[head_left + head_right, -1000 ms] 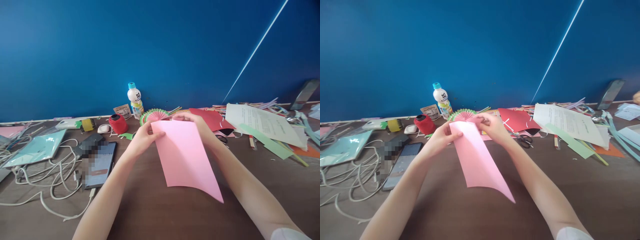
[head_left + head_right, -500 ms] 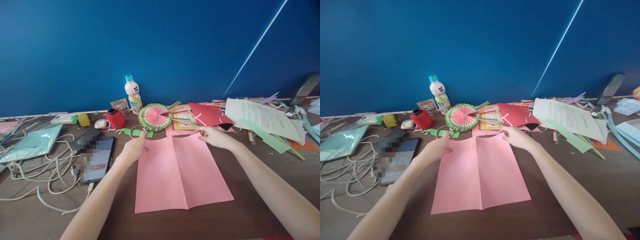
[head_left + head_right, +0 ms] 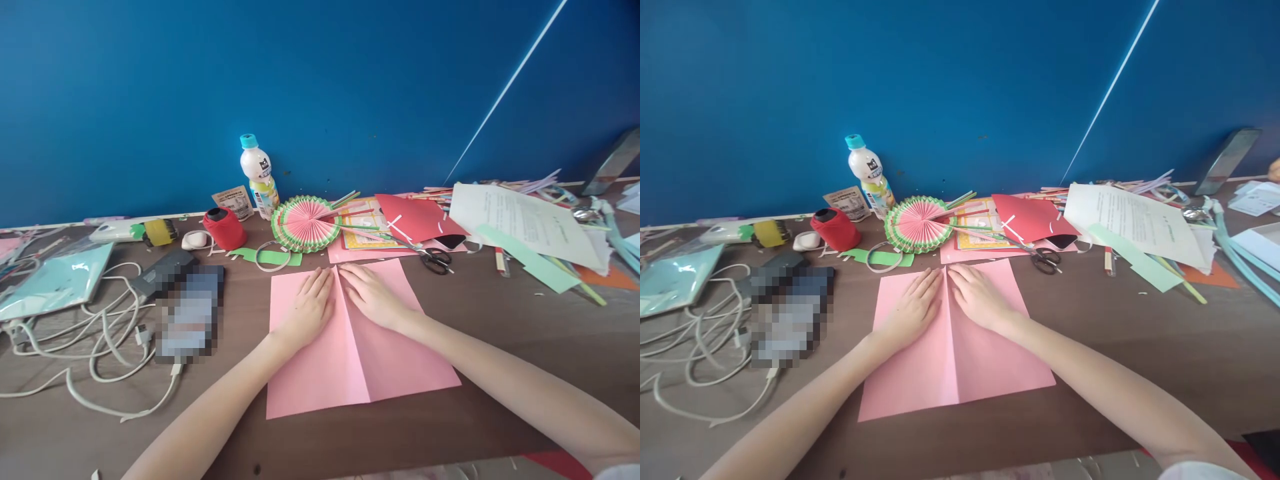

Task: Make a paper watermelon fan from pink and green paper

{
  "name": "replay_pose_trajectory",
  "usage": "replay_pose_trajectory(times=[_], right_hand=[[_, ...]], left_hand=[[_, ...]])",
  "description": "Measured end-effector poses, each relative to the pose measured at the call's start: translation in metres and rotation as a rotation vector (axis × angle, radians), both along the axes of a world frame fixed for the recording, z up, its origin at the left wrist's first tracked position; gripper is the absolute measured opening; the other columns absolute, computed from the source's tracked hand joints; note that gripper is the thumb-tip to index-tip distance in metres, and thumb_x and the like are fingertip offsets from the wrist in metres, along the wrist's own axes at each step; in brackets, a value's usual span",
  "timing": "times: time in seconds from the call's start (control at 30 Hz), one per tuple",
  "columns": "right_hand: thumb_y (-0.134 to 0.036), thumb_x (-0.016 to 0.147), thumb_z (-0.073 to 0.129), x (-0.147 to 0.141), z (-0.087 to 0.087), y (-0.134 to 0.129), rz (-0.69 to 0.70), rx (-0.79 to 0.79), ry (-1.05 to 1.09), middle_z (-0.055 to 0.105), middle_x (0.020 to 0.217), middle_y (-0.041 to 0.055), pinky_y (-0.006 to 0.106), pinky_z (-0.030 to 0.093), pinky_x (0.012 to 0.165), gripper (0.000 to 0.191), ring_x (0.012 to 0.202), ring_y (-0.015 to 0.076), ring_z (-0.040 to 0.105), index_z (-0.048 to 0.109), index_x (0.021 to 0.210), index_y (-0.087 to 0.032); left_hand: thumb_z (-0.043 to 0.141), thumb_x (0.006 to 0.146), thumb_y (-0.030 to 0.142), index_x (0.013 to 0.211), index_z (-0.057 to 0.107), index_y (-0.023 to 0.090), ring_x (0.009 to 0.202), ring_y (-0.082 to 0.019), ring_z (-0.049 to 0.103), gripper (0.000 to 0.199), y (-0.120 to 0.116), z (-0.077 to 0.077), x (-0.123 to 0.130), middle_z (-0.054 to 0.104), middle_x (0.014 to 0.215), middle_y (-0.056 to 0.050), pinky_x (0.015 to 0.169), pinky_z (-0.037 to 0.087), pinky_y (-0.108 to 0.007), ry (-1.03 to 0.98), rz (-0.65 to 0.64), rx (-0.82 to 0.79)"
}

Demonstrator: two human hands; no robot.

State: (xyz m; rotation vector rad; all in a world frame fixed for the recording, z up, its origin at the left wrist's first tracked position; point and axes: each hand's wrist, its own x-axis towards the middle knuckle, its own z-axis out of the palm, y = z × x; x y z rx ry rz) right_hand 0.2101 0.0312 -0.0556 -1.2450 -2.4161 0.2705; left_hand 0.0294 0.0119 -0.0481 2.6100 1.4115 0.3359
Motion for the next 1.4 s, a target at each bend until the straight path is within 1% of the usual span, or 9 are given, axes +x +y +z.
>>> replay_pose_trajectory(times=[0.13,0.3,0.4,0.57,0.67,0.8,0.9,1.07,1.4], right_hand=[[-0.019,0.09,0.028,0.004,-0.016,-0.002,-0.029,0.013,-0.029,0.041,0.14,0.0151,0.048,0.036,0.105,0.047,0.13,0.026,0.037,0.04,0.135,-0.012],[-0.015,0.087,0.029,0.003,-0.013,-0.004,-0.043,0.029,-0.075,0.041,0.14,0.0146,0.048,0.034,0.105,0.049,0.131,0.0261,0.035,0.041,0.135,-0.012],[-0.015,0.087,0.031,0.001,-0.011,-0.004,-0.04,0.038,-0.095,0.042,0.139,0.0137,0.047,0.035,0.105,0.049,0.129,0.0262,0.036,0.043,0.134,-0.013],[-0.016,0.087,0.031,-0.001,-0.012,-0.002,-0.077,0.042,-0.123,0.042,0.139,0.013,0.045,0.035,0.103,0.048,0.128,0.026,0.038,0.045,0.132,-0.012],[-0.018,0.088,0.029,-0.002,-0.012,-0.002,-0.079,0.046,-0.152,0.041,0.141,0.0106,0.043,0.034,0.104,0.048,0.129,0.0247,0.036,0.044,0.133,-0.012],[-0.019,0.089,0.027,-0.005,-0.011,-0.004,-0.087,0.047,-0.166,0.039,0.142,0.0078,0.042,0.034,0.104,0.049,0.131,0.0233,0.033,0.04,0.136,-0.013],[-0.02,0.09,0.026,-0.007,-0.01,-0.006,-0.104,0.055,-0.187,0.037,0.143,0.0063,0.041,0.032,0.105,0.05,0.132,0.0227,0.032,0.039,0.137,-0.012],[-0.019,0.09,0.026,-0.012,-0.008,-0.01,-0.139,0.06,-0.23,0.032,0.146,0.0057,0.04,0.031,0.104,0.05,0.132,0.0221,0.031,0.037,0.138,-0.009],[-0.019,0.09,0.024,-0.012,-0.011,-0.012,-0.157,0.082,-0.256,0.031,0.146,0.0055,0.04,0.03,0.103,0.05,0.132,0.0218,0.031,0.037,0.138,-0.01]], left_hand=[[0.031,0.089,0.024,0.136,0.034,0.004,0.134,-0.027,0.029,0.052,-0.004,-0.004,-0.004,0.036,0.143,-0.016,0.11,0.026,-0.043,0.061,0.061,0.021],[0.032,0.086,0.021,0.134,0.04,0.012,0.113,-0.028,0.048,0.049,0.0,0.002,0.0,0.047,0.133,-0.013,0.094,0.039,-0.045,0.113,0.159,0.04],[0.031,0.087,0.022,0.135,0.04,0.013,0.105,-0.027,0.05,0.049,0.003,-0.001,0.004,0.05,0.128,-0.013,0.092,0.039,-0.045,0.112,0.184,0.087],[0.03,0.087,0.021,0.134,0.04,0.014,0.111,-0.026,0.047,0.049,0.003,-0.006,0.004,0.042,0.139,-0.01,0.101,0.033,-0.044,0.1,0.155,0.103],[0.031,0.086,0.021,0.136,0.038,0.016,0.12,-0.027,0.042,0.051,0.003,-0.006,0.005,0.037,0.144,-0.007,0.107,0.026,-0.048,0.085,0.171,0.064],[0.032,0.085,0.021,0.139,0.032,0.017,0.135,-0.031,0.022,0.055,0.002,-0.004,0.008,0.029,0.148,-0.001,0.109,0.019,-0.055,0.061,0.193,-0.002],[0.032,0.084,0.023,0.141,0.03,0.016,0.138,-0.035,0.011,0.057,0.001,-0.002,0.011,0.026,0.149,0.001,0.109,0.016,-0.058,0.057,0.211,-0.039],[0.033,0.085,0.025,0.142,0.027,0.017,0.137,-0.039,0.009,0.058,0.0,-0.002,0.016,0.024,0.15,0.002,0.109,0.015,-0.058,0.074,0.245,-0.078],[0.032,0.086,0.026,0.142,0.026,0.017,0.137,-0.038,0.009,0.057,-0.001,-0.004,0.018,0.023,0.15,0.002,0.109,0.017,-0.056,0.12,0.272,-0.054]])
